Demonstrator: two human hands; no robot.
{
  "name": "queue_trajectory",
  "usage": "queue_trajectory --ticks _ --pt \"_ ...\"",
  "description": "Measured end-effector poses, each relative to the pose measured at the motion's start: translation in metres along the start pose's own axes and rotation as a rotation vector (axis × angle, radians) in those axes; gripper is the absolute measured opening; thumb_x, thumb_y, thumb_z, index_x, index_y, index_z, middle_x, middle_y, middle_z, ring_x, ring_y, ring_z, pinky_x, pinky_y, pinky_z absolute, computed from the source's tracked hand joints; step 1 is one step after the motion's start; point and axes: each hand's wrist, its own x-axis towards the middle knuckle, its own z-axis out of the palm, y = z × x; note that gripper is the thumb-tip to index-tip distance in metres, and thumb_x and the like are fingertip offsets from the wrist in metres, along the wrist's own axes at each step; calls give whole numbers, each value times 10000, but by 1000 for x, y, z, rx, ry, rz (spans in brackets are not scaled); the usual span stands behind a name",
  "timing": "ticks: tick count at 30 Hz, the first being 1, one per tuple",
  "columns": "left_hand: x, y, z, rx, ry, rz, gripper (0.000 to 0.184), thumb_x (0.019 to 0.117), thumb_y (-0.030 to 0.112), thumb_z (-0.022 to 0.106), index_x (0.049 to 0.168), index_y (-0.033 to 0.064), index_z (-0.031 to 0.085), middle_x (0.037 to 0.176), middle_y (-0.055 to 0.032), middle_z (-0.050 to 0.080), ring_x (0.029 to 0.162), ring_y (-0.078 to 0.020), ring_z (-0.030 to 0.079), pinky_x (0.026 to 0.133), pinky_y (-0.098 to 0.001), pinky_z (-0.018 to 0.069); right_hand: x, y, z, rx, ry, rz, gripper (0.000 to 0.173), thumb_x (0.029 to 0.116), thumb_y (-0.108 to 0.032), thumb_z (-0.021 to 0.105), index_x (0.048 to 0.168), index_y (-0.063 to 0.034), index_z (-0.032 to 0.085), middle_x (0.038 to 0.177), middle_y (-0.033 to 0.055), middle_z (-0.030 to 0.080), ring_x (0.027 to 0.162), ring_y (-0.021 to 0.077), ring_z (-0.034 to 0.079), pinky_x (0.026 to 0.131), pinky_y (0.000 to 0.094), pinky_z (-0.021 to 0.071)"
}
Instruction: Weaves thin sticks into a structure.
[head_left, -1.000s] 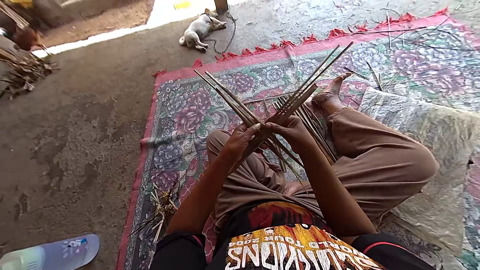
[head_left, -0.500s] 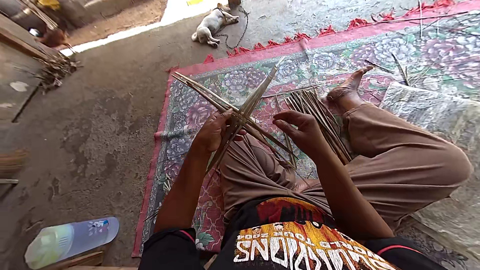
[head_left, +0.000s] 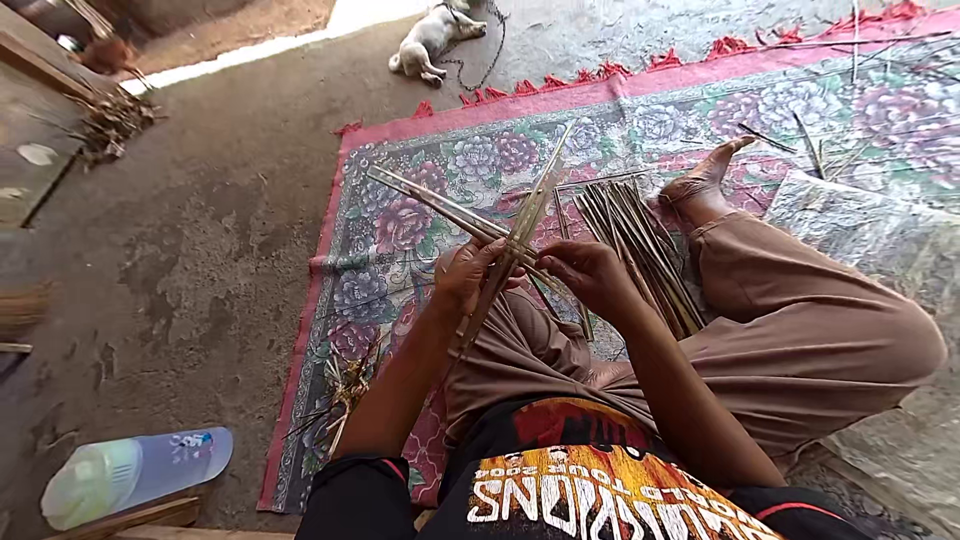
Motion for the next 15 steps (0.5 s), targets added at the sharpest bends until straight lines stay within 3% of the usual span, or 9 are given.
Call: queue_trajectory --ticks 1,3,6,10,13,15 --pt "0 -5 0 0 27 11 182 1083 216 495 1238 129 536 984 -92 698 816 -226 735 719 -390 637 0 1 4 -13 1 8 183 1029 -144 600 1094 -35 732 931 63 736 762 113 680 732 341 579" --pt "3 -14 0 -33 80 30 195 1078 235 510 1239 135 553 972 -90 695 788 -213 725 709 -386 631 -1 2 11 -59 1 32 201 1026 -137 602 1130 -24 731 1066 109 734 926 193 714 871 419 585" --pt "11 -23 1 -133 124 75 168 1088 205 478 1206 111 551 953 -110 696 783 -234 727 715 -407 631 -2 8 20 -115 39 -6 227 1018 -142 614 1160 0 720 1161 156 716 1091 290 682 983 507 525" --pt "12 -23 6 -303 95 129 185 1102 216 421 1192 128 556 930 -95 698 770 -219 719 721 -396 625 1 19 28 -143 62 11 473 1091 -333 435 1400 -11 590 1367 180 628 1290 328 585 1100 544 430" --pt "7 -17 11 -381 48 129 212 1101 250 404 1142 144 583 873 -70 700 716 -178 710 683 -348 626 2 21 30 -87 30 40 597 1090 -457 343 1513 -56 476 1454 161 570 1344 309 540 1109 549 407" --pt "4 -14 13 -292 5 160 215 1102 224 398 1147 131 587 897 -79 704 731 -179 711 679 -345 625 1 21 32 29 65 44 551 1086 -442 397 1461 -64 540 1409 118 615 1306 225 577 1102 482 441"
